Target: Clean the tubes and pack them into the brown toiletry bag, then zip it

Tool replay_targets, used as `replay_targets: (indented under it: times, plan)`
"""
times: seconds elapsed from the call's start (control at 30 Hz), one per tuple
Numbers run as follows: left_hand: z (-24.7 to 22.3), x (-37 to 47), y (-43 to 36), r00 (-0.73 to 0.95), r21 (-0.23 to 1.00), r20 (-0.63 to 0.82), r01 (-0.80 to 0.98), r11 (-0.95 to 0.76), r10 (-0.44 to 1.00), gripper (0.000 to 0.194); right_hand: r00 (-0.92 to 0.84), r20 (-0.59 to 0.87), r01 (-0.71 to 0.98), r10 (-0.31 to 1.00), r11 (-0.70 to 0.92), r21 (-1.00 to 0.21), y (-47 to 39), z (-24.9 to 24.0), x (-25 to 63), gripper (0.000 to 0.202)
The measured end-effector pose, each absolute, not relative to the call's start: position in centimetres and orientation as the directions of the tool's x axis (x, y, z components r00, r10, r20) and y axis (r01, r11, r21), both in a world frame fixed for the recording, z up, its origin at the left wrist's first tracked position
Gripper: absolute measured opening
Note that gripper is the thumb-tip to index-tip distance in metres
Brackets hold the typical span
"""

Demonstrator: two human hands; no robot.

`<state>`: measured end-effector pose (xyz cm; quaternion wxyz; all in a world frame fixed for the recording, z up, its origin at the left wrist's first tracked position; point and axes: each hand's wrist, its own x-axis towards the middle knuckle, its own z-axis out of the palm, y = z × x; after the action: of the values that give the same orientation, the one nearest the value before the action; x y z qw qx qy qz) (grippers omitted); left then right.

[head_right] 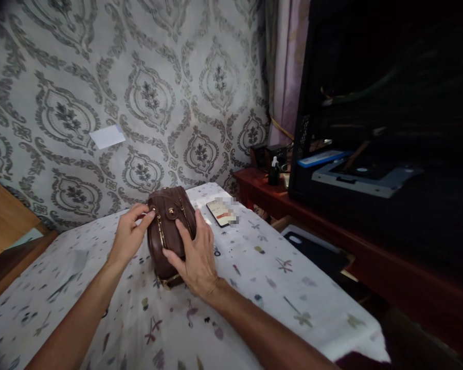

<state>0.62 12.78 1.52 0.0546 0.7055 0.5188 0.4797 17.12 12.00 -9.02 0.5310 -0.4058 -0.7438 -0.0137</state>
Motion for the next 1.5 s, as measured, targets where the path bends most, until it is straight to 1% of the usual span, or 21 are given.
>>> replay_targets:
  times: [0.17,0.5,0.6,0.67,0.77,0.87,0.93,1.0,1.03,1.07,1.1,1.23,1.3,1.4,1.5]
  plan:
    - [1.8,0.6,12.4,0.057,0.535,0.652,0.671,-0.513,0.756,0.021,-0.108,0.796,0.608,0.596,0.673,-0.421,12.1,-9.1,17.1,0.062]
    - [2.2,0.6,11.8,0.148,0.526,0.623,0.649,-0.551,0.768,0.021,-0.107,0.783,0.588,0.613,0.674,-0.447,12.0,-9.0,17.2,0.063]
    - [2.3,0.5,11.8,0.154,0.536,0.594,0.656,-0.531,0.789,0.024,-0.102,0.78,0.566,0.618,0.681,-0.466,11.9,-8.9,17.3,0.062]
    - [2.5,0.7,12.0,0.146,0.527,0.572,0.689,-0.498,0.807,0.022,-0.086,0.775,0.528,0.626,0.688,-0.497,11.7,-8.7,17.4,0.058]
    - [3.0,1.4,12.7,0.153,0.474,0.557,0.748,-0.464,0.816,0.011,-0.014,0.758,0.428,0.652,0.689,-0.585,11.7,-8.2,17.7,0.046]
    - [3.9,2.8,13.6,0.192,0.392,0.552,0.799,-0.456,0.811,0.025,0.089,0.73,0.316,0.678,0.675,-0.666,12.2,-7.9,17.9,0.038]
    - [4.6,3.6,14.3,0.239,0.308,0.547,0.833,-0.459,0.802,0.027,0.146,0.703,0.255,0.696,0.661,-0.706,12.7,-7.7,18.0,0.035]
    - [5.2,4.3,15.0,0.276,0.24,0.525,0.86,-0.451,0.805,0.016,0.177,0.675,0.207,0.716,0.643,-0.737,13.1,-7.7,18.1,0.033]
    - [5.3,4.5,15.3,0.28,0.225,0.513,0.868,-0.442,0.811,0.009,0.18,0.662,0.188,0.727,0.636,-0.749,13.3,-7.7,18.1,0.032]
    - [5.4,4.6,15.6,0.273,0.232,0.502,0.872,-0.431,0.821,0.009,0.18,0.649,0.171,0.739,0.627,-0.76,13.3,-7.6,18.1,0.032]
    - [5.4,4.7,15.9,0.258,0.261,0.492,0.867,-0.424,0.831,0.014,0.178,0.635,0.155,0.752,0.616,-0.773,13.4,-7.6,18.2,0.033]
    - [4.9,4.6,16.5,0.163,0.509,0.458,0.759,-0.407,0.874,0.019,0.166,0.562,0.07,0.81,0.559,-0.826,13.2,-7.4,18.3,0.035]
    - [4.7,4.7,16.6,0.125,0.601,0.448,0.691,-0.402,0.885,0.019,0.161,0.542,0.027,0.824,0.546,-0.838,13.2,-7.3,18.3,0.035]
    - [4.4,4.8,16.7,0.091,0.681,0.45,0.609,-0.407,0.889,0.02,0.166,0.533,-0.019,0.83,0.543,-0.84,13.3,-7.2,18.3,0.033]
    - [4.2,4.9,16.6,0.062,0.734,0.437,0.553,-0.395,0.897,0.02,0.171,0.524,-0.044,0.834,0.538,-0.842,13.3,-7.1,18.3,0.032]
